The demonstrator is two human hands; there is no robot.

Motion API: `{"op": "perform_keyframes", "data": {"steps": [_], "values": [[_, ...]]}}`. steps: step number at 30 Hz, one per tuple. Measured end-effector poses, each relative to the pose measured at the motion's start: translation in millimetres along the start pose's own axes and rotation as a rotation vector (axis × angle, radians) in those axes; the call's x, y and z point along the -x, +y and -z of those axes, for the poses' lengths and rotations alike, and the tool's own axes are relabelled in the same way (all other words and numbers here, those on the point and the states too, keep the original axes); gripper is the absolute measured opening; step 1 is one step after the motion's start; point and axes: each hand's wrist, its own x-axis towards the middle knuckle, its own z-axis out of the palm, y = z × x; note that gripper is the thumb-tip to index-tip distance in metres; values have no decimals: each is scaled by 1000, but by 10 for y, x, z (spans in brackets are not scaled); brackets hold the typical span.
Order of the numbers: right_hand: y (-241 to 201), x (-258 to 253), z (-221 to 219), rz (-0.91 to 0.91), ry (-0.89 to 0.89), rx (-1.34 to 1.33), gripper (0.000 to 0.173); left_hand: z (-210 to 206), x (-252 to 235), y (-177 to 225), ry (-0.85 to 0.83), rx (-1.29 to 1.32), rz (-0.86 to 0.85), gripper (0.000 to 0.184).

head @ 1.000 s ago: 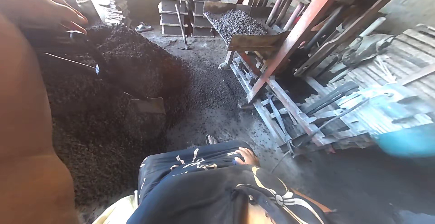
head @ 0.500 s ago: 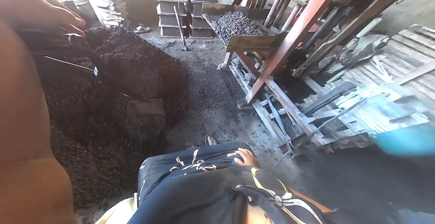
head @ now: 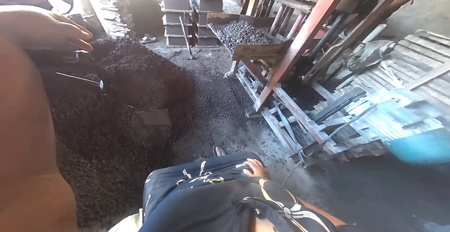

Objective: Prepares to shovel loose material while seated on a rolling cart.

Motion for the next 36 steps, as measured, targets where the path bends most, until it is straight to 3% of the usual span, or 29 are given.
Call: {"op": "perform_keyframes", "data": {"steps": [2, 4, 5, 8, 10, 14, 17, 21, 23, 26, 28, 30, 34, 36], "values": [[2, -3, -6, 5, 5, -9, 42, -184, 639, 363, 139, 37, -32, 41], [8, -15, -4, 20, -9, -8, 43, -237, 790, 445, 176, 59, -44, 42], [5, -24, 0, 30, -14, -5, 43, -207, 708, 384, 159, 52, -58, 42], [4, -49, -20, 65, -8, -1, 43, 63, -232, -225, -39, -99, -161, 32], [1, -59, -60, 103, 4, -3, 42, 65, -453, -439, -56, -97, -165, 28], [-89, -111, -81, 169, 1, 1, 40, -12, -448, -446, -78, 54, -66, 24], [-161, -188, -118, 202, -34, 27, 41, -77, -236, -402, -46, -38, -161, 18], [-262, -364, -204, 273, -82, 58, 41, -235, 197, -70, -40, -91, 46, 38], [-300, -486, -243, 313, -132, 44, 43, -344, 379, 64, 51, -46, 45, 39], [-761, -550, 18, 299, -297, -101, 46, -486, 701, 269, 236, -83, -91, 25], [-1307, -396, 404, 309, -376, -257, 51, -590, 767, 357, 283, -78, -173, 18], [-1781, -184, 771, 498, -293, -390, 55, -694, 794, 420, 306, -32, -225, 21], [-2510, 108, 1269, 1217, 88, -398, 64, -979, 998, 601, 390, 145, -274, 35], [-2836, 240, 1356, 1382, 223, -314, 62, -1214, 1114, 662, 465, 256, -421, 39]]}}
